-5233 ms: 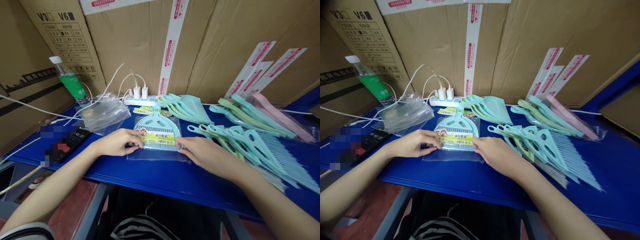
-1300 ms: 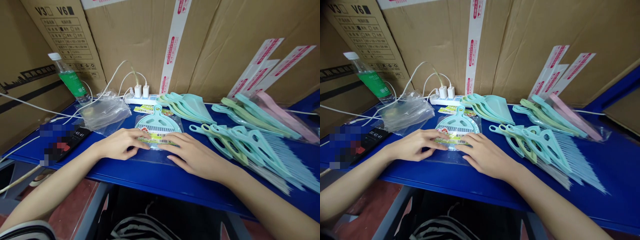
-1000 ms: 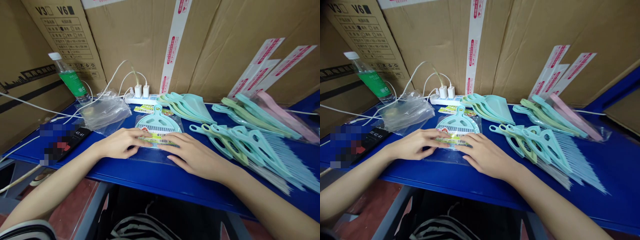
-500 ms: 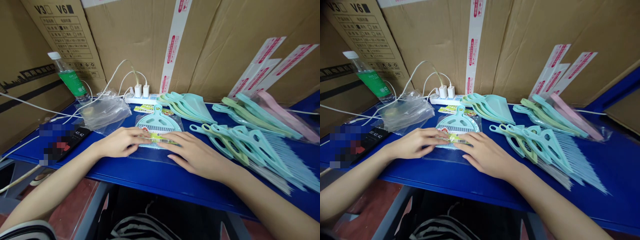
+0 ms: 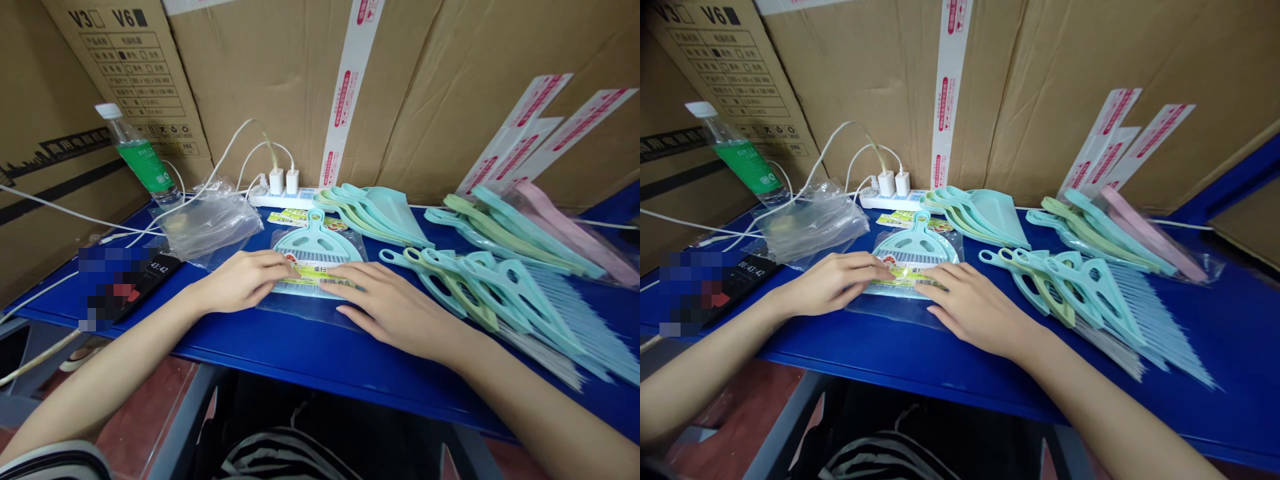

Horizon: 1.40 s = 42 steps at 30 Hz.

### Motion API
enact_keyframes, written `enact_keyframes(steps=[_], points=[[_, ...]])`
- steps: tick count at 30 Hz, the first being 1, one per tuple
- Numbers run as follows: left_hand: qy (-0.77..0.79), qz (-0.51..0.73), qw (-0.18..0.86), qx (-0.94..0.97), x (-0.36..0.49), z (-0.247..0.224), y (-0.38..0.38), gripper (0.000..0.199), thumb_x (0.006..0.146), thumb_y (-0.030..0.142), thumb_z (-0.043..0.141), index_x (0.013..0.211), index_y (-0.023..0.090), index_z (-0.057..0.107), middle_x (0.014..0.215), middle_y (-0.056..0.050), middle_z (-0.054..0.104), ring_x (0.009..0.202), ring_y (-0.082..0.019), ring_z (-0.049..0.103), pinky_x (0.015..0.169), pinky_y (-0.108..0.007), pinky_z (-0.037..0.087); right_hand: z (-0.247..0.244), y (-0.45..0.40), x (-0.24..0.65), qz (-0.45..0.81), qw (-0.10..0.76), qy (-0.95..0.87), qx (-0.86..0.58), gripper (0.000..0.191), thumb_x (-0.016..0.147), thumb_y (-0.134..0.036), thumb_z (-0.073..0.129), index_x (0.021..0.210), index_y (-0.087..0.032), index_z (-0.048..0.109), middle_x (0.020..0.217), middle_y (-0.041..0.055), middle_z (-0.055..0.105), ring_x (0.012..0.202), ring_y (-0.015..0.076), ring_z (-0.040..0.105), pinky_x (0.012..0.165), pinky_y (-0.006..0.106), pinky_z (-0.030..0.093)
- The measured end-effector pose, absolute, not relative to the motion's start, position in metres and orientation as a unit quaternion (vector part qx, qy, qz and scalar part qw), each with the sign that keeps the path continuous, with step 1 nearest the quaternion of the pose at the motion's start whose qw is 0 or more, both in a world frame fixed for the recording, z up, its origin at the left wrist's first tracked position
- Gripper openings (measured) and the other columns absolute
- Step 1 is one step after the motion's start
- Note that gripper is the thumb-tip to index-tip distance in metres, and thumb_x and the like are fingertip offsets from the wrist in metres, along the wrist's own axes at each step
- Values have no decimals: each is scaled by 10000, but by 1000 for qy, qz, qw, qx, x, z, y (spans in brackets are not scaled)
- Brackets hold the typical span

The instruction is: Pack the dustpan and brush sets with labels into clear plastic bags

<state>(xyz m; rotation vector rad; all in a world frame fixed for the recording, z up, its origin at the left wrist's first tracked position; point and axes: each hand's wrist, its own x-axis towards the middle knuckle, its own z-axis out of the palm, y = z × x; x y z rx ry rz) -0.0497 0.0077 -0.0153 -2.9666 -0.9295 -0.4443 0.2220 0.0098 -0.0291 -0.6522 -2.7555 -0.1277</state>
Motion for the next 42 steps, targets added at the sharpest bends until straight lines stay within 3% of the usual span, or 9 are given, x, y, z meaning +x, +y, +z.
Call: enact_keyframes(steps=[5,11,19,26,42], points=[[-314,-145,23,-938,-49,-16,8,303,982,192,359,1094,173,640,981,-64,667,863,-157,647,752,-274,534,-30,12,225,-72,174,-955,-229,275,926,-153,494,1122,-187,684,1163,116,693,1035,270,637,827,463,547],[-274,-122,-9,-954,-49,-19,10,278,992,247,413,1065,201,677,959,-54,659,852,-147,645,733,-245,512,-29,14,226,-66,166,-956,-232,241,914,-153,531,1031,-222,730,1125,96,709,983,253,654,787,434,560],[-263,-99,-11,-960,-50,-18,9,337,961,165,425,1178,265,663,939,-37,622,812,-131,621,701,-232,498,-27,12,226,-34,158,-964,-213,257,906,-155,548,1043,-257,740,1179,102,676,1041,257,636,828,461,559],[-260,-90,-10,-961,-49,-17,8,371,939,129,429,1187,269,667,952,-48,606,802,-143,624,681,-246,492,-28,10,222,-18,128,-968,-216,361,916,-127,495,1190,-262,688,1201,103,665,1112,271,603,890,490,538],[-285,-106,-61,-951,-52,-16,9,380,873,66,459,1092,240,716,964,-39,639,804,-128,634,714,-230,485,-19,12,237,14,127,-966,-226,311,928,-143,473,1044,-217,751,1124,45,739,1040,256,639,891,451,520]])
